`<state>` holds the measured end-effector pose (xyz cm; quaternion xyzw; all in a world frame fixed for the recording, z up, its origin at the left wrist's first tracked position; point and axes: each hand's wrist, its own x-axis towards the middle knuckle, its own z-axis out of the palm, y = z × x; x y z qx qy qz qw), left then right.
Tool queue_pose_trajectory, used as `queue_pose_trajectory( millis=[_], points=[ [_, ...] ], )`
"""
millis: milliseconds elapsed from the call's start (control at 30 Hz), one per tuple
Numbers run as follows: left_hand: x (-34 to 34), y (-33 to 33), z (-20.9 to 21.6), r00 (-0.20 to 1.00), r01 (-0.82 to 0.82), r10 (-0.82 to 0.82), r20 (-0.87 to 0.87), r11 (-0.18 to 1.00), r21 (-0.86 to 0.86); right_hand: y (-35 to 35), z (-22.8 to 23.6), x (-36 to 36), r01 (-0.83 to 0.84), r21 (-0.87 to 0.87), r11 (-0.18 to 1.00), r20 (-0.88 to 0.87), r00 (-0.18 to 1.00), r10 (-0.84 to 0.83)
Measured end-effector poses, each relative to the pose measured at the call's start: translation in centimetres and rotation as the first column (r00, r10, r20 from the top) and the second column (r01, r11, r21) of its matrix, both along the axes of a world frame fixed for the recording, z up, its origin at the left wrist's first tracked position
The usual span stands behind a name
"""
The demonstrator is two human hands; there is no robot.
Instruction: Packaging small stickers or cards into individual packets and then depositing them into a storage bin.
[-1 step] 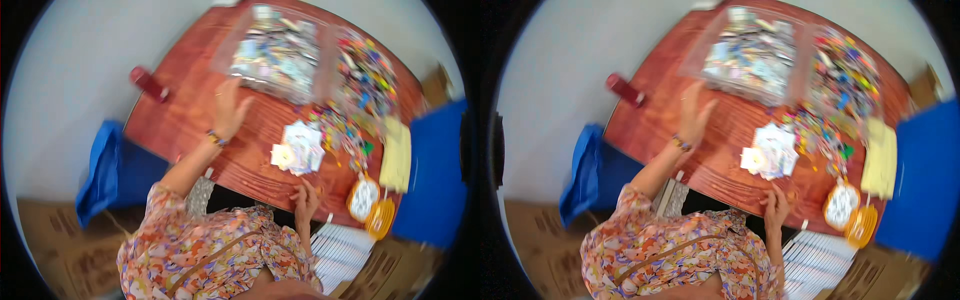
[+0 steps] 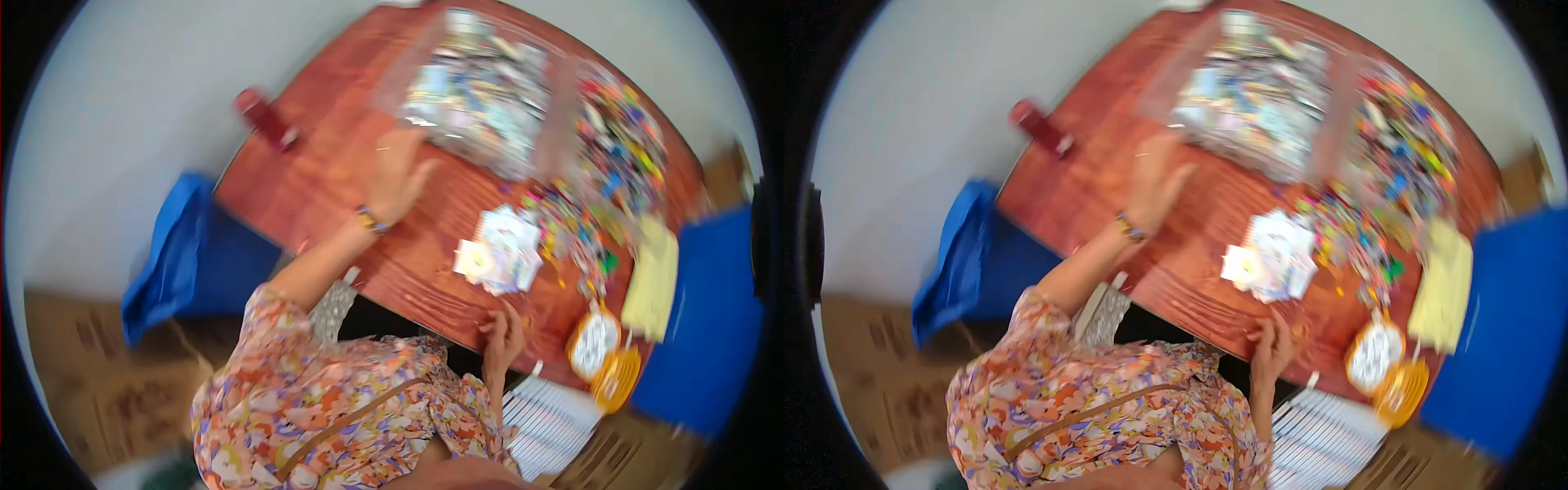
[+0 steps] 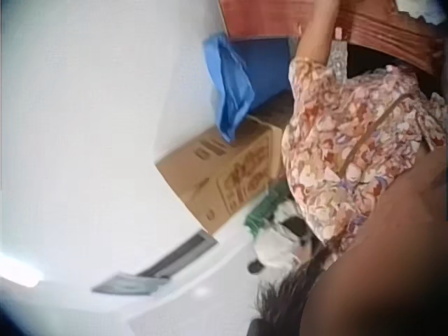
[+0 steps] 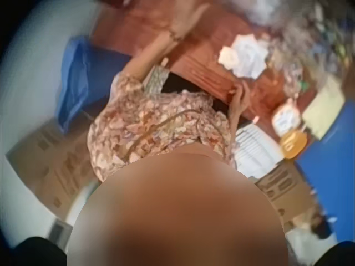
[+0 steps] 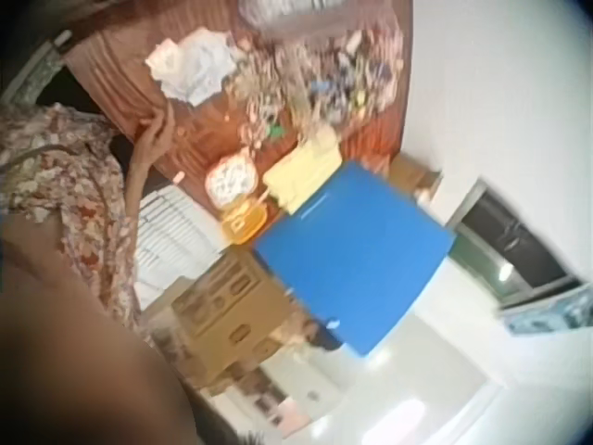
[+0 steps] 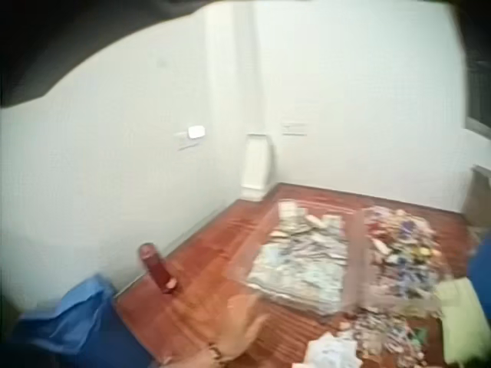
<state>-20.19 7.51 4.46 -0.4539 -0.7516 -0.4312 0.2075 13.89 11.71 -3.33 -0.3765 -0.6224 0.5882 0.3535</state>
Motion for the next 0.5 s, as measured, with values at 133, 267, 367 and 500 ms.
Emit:
queue_pose_trajectory(
  millis=[133,267,367,500],
  points=[
    [-1.2,-2.1,-2.4,0.997,0.071,-0.071,0.003,0.989,-0.131,-0.3,-0.2,0.7,0.036,0.121,0.992,0.025,0.999,-0.04],
    [-4.7,-12.0,-5.5,0.967,-0.253,0.255,0.006,0.962,-0.099,-0.5,-0.7,0.3,-0.139,0.164,0.977,0.048,0.99,0.133],
    [-4.6,-17.1,-5.8,0.898,-0.421,0.44,0.017,0.868,-0.263,-0.2,-0.8,1.0,-0.163,0.185,0.969,0.093,0.985,0.148],
    [-3.7,-22.4,-8.3,0.859,-0.503,0.507,-0.068,0.812,-0.297,-0.7,0.0,0.5,-0.169,0.223,0.96,0.108,0.983,0.147]
  ],
)
